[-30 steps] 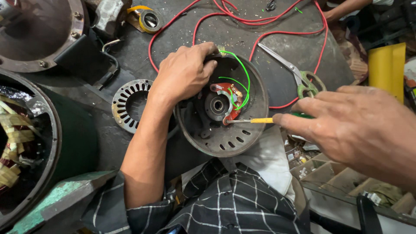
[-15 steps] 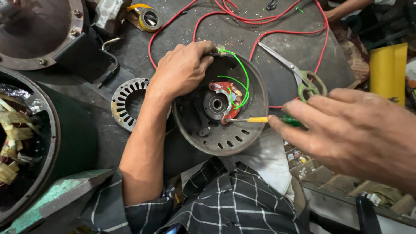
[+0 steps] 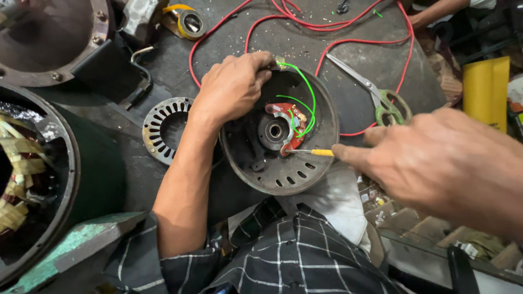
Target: The person uses a screwdriver to tighten screws on a small red component inside a motor housing, then uses scissors to trim a green wire. The person continues to adjust and secure the component with the screwdriver throughout the clip.
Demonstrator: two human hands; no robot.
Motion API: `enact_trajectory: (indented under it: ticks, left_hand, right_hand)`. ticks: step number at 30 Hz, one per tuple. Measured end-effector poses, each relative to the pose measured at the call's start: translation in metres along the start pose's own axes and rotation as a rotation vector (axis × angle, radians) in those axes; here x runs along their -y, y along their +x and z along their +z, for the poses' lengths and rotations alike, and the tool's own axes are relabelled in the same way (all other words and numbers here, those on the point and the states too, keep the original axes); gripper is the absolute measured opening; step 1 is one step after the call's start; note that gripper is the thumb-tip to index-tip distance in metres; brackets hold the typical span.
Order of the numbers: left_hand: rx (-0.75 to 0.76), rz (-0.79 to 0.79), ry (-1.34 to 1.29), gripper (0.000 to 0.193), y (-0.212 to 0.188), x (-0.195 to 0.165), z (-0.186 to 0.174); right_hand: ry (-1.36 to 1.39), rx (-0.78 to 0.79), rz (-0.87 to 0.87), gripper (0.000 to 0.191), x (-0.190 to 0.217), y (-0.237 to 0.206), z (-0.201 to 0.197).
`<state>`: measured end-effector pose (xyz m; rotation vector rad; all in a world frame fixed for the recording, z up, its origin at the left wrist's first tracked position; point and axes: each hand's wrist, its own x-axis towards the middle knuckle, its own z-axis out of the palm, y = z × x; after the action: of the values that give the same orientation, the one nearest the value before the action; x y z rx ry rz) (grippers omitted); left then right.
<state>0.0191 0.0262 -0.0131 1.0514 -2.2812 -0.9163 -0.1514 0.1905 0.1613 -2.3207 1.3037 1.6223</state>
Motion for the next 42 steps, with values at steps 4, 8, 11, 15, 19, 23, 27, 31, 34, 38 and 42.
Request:
enact_trajectory:
  ticks: [4, 8, 11, 15, 19, 23, 27, 31, 34, 38, 42]
  left_hand:
    - [0.024, -0.023, -0.015, 0.027, 0.0, -0.001, 0.0]
    - [0.021, -0.041, -0.018, 0.028, 0.001, -0.002, -0.002]
    - [0.032, -0.07, -0.018, 0.029, 0.001, -0.001, -0.001]
    - [0.045, -0.114, -0.074, 0.032, 0.005, 0.002, 0.001]
    - [0.005, -0.027, -0.178, 0.035, 0.006, 0.009, 0.005]
    - [-0.061, 0.065, -0.259, 0.036, 0.004, 0.015, 0.009]
    - [-0.078, 0.011, -0.289, 0.04, 0.005, 0.015, 0.009]
    - [-0.138, -0.034, -0.291, 0.045, 0.007, 0.012, 0.008]
    - [-0.262, -0.035, -0.314, 0.045, 0.009, 0.014, 0.005]
    - [-0.348, -0.122, -0.424, 0.048, 0.014, 0.017, 0.005]
    - [-0.256, -0.121, -0.91, 0.051, 0.024, 0.017, 0.012]
  right_hand:
    - [0.007, 0.117, 0.045, 0.066, 0.006, 0.001, -0.017]
    - [-0.06, 0.101, -0.008, 0.059, 0.012, -0.005, -0.012]
    - [-0.056, -0.017, -0.025, 0.069, 0.009, -0.005, 0.003]
    - [-0.084, -0.384, -0.045, 0.088, 0.007, -0.009, 0.025]
    - [-0.037, -0.412, -0.011, 0.088, 0.009, -0.011, 0.042]
    - [0.047, -0.41, 0.041, 0.083, 0.009, -0.008, 0.052]
    - [0.091, -0.335, 0.101, 0.078, 0.011, -0.009, 0.057]
    - [0.031, -0.433, 0.109, 0.074, 0.008, -0.006, 0.06]
    - [-0.019, -0.458, 0.143, 0.071, 0.002, -0.005, 0.063]
    - [-0.034, -0.56, 0.218, 0.067, -0.005, -0.01, 0.069]
    - [0.082, -0.75, 0.25, 0.057, -0.005, -0.011, 0.078]
